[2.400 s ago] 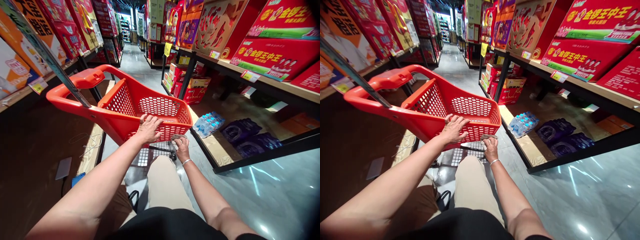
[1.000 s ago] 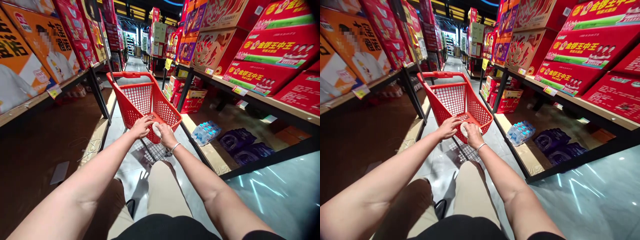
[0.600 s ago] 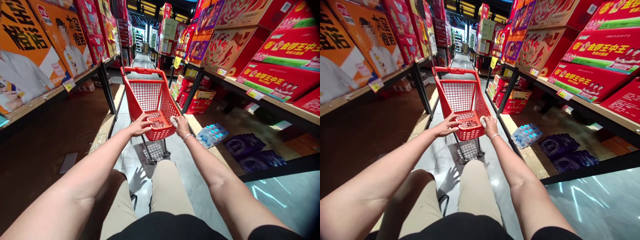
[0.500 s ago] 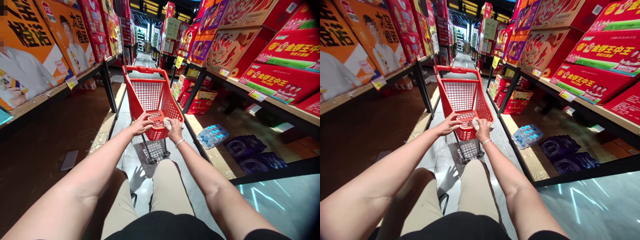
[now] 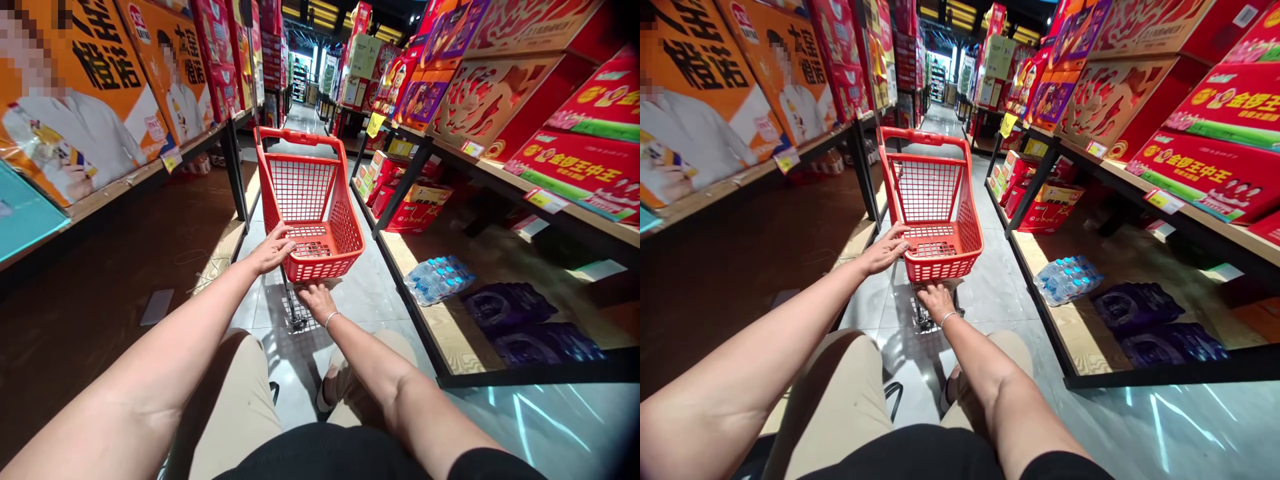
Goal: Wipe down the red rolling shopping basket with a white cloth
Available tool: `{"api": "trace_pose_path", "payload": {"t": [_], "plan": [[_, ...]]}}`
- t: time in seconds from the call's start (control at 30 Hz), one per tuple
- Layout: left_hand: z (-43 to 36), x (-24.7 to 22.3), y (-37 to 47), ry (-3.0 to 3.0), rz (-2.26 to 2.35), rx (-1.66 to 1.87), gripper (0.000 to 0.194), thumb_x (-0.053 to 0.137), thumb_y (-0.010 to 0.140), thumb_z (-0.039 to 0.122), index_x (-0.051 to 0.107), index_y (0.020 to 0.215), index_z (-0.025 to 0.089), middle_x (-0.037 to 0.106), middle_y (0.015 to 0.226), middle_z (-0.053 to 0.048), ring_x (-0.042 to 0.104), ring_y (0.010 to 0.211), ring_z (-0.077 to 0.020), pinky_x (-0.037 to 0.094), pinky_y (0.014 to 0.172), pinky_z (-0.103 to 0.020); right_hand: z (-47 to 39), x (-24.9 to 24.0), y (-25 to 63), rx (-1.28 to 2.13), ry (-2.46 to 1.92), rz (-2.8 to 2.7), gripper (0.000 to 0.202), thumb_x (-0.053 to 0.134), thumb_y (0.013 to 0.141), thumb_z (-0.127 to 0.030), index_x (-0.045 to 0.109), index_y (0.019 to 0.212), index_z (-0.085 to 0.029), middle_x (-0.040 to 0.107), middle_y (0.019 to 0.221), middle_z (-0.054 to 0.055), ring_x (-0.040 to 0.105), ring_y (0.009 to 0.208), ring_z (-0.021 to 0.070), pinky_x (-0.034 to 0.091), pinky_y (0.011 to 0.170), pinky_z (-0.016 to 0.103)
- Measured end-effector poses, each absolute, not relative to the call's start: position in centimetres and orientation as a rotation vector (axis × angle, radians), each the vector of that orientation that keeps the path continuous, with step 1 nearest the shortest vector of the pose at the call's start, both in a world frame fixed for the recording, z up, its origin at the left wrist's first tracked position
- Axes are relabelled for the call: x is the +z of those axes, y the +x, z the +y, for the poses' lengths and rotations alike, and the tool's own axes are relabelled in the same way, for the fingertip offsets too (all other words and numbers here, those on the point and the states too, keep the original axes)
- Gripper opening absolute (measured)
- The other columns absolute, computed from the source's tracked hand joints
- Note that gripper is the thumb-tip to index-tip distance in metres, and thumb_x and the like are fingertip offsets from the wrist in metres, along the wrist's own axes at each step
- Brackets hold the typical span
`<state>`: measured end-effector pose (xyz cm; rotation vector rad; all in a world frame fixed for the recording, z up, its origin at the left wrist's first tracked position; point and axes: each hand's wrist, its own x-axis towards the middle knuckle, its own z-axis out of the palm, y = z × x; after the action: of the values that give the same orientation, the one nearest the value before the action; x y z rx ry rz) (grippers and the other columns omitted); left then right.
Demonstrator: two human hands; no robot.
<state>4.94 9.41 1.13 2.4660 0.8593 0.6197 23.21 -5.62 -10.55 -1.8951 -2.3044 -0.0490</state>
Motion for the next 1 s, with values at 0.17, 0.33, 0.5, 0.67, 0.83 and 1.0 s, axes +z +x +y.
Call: {"api": "trace_pose_path", "payload": {"t": [0.17,0.33,0.5,0.67,0.83,1.0], "plan": [[9.1,1.1,3.5,2.387,0.857,0.704,0.081,0.018,0.095,0.078,0.075,0.100,0.021,0.043,0.159,-0.009,0.019,0.158,-0.0304,0.019,0.130,-0.047,-4.8,-6.7,21.2,-0.235,-1.592,-2.298,0.037,0.041,0.106,-0.033,0.058,0.139,-0.037,0.058,0.132,0.008,0.043,0.119,0.0276,0.038,0.101,0.044],[8.8,1.3,2.9,2.359,0.888,0.753,0.076,0.018,0.097,0.075,0.074,0.097,0.022,0.049,0.155,-0.010,0.020,0.158,-0.0293,0.024,0.127,-0.051,-3.7,-4.8,18.5,-0.301,-1.569,-2.266,0.039,0.039,0.107,-0.028,0.055,0.141,-0.035,0.053,0.143,0.008,0.038,0.128,0.0292,0.036,0.101,0.047],[8.6,1.6,2.1,2.392,0.956,0.688,0.078,0.019,0.096,0.077,0.074,0.093,0.022,0.048,0.154,-0.010,0.018,0.159,-0.0301,0.023,0.128,-0.049,-5.0,-8.8,19.7,-0.193,-1.662,-2.450,0.034,0.038,0.106,-0.024,0.065,0.126,-0.031,0.062,0.128,0.007,0.045,0.110,0.0252,0.038,0.088,0.041],[8.1,2.0,1.5,2.432,0.984,0.703,0.072,0.032,0.091,0.080,0.073,0.084,0.021,0.049,0.146,-0.009,0.026,0.154,-0.0320,0.023,0.129,-0.044,-5.2,-6.1,23.7,-0.267,-1.578,-2.282,0.028,0.048,0.104,-0.032,0.067,0.124,-0.036,0.061,0.126,0.007,0.043,0.117,0.0256,0.035,0.102,0.042],[7.8,1.9,1.0,2.456,0.936,0.718,0.061,0.047,0.087,0.075,0.071,0.074,0.021,0.052,0.138,-0.009,0.028,0.151,-0.0329,0.023,0.129,-0.045,-4.7,-4.7,25.1,-0.320,-1.520,-2.130,0.023,0.056,0.101,-0.032,0.071,0.119,-0.035,0.061,0.124,0.006,0.041,0.121,0.0256,0.031,0.113,0.046],[8.3,1.9,0.1,2.508,0.938,0.662,0.056,0.053,0.084,0.073,0.071,0.073,0.021,0.055,0.137,-0.008,0.029,0.151,-0.0336,0.025,0.128,-0.047,-6.1,-9.6,26.0,-0.106,-1.722,-2.232,0.021,0.058,0.099,-0.024,0.074,0.111,-0.031,0.061,0.114,0.008,0.045,0.107,0.0232,0.042,0.098,0.038]]}}
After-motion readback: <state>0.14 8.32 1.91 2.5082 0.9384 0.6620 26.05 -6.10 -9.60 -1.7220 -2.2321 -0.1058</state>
